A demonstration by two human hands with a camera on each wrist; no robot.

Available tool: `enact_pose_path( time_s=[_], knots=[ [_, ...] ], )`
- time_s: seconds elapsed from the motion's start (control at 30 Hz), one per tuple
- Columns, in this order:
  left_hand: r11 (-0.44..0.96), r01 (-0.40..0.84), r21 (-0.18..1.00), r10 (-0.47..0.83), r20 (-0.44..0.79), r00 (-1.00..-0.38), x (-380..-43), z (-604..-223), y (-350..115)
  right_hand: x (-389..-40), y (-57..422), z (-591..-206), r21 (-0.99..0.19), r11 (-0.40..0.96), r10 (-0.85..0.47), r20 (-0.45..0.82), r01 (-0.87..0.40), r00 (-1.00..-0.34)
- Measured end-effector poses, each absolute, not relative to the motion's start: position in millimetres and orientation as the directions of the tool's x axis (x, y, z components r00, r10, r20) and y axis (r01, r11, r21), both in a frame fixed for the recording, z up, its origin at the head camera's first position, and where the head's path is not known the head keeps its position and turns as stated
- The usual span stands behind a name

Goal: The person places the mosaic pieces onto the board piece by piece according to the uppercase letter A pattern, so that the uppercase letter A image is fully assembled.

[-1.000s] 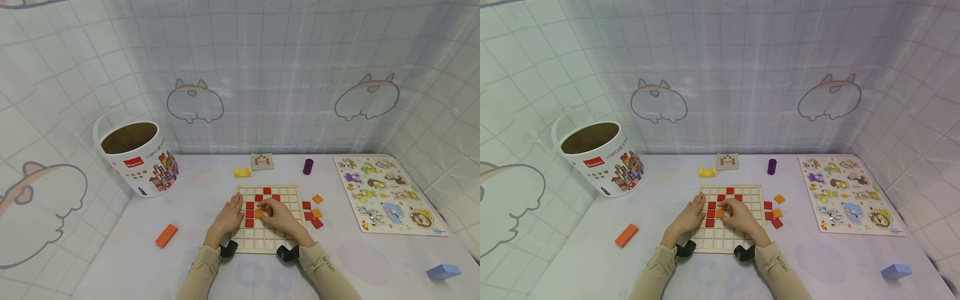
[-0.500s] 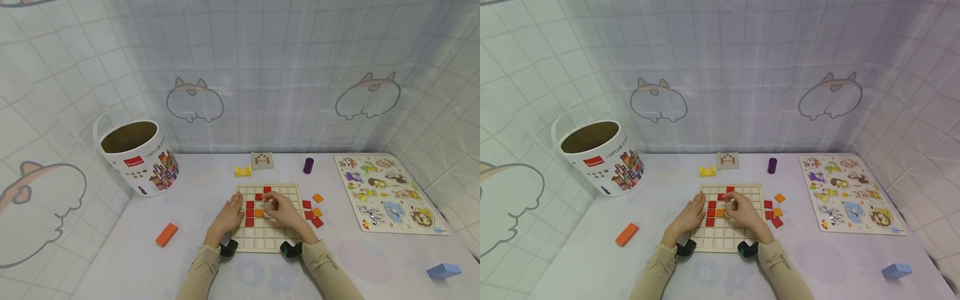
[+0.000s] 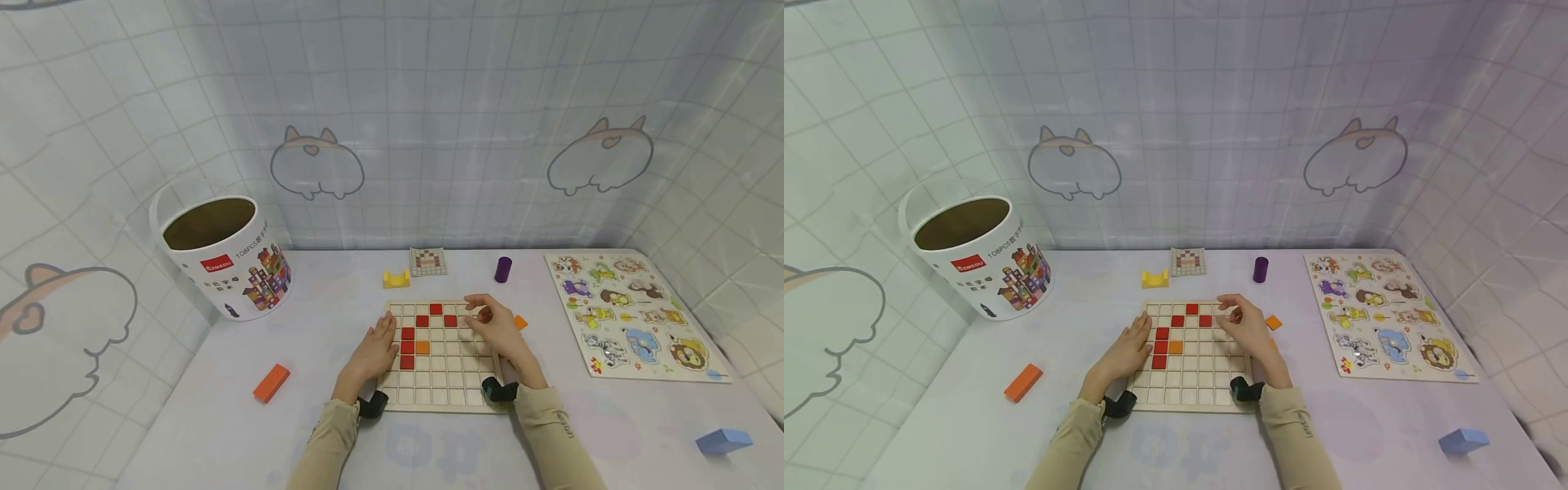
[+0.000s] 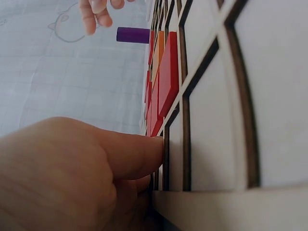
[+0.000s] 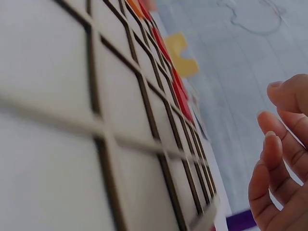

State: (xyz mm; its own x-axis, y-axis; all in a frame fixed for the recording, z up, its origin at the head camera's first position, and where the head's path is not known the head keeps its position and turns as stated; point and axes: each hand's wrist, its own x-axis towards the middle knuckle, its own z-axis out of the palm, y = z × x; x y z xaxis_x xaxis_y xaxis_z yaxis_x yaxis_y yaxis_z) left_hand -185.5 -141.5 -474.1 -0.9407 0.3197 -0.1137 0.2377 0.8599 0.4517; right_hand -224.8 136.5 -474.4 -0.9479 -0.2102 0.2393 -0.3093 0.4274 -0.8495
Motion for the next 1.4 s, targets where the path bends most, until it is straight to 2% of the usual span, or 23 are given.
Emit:
enact_pose_path(
  time_s=[0.33,0.6,0.8,0.93,1.2,1.4],
  knots=[
    [0.862,0.241,0.446,0.322,-0.115,-0.940,-187,-475,-141,-229,168,-473,-0.886,0.427,-0.072,0.164,-0.179,-0.984],
    [0.860,0.239,0.450,0.321,-0.113,-0.940,-187,-477,-141,-230,195,-481,-0.882,0.453,0.041,0.166,-0.130,-0.985],
    [0.862,0.235,0.449,0.317,-0.114,-0.942,-187,-478,-141,-229,214,-489,-0.891,0.451,0.108,0.115,-0.054,-0.988],
    [0.863,0.234,0.447,0.315,-0.115,-0.942,-187,-477,-141,-228,222,-493,-0.884,0.468,0.093,0.069,-0.018,-0.993],
    [0.864,0.238,0.444,0.316,-0.109,-0.943,-187,-479,-142,-229,226,-500,-0.838,0.545,-0.039,-0.007,-0.015,-0.999],
    [0.863,0.229,0.451,0.310,-0.114,-0.944,-187,-477,-141,-232,225,-502,-0.840,0.539,-0.083,0.021,-0.062,-0.996]
  ],
)
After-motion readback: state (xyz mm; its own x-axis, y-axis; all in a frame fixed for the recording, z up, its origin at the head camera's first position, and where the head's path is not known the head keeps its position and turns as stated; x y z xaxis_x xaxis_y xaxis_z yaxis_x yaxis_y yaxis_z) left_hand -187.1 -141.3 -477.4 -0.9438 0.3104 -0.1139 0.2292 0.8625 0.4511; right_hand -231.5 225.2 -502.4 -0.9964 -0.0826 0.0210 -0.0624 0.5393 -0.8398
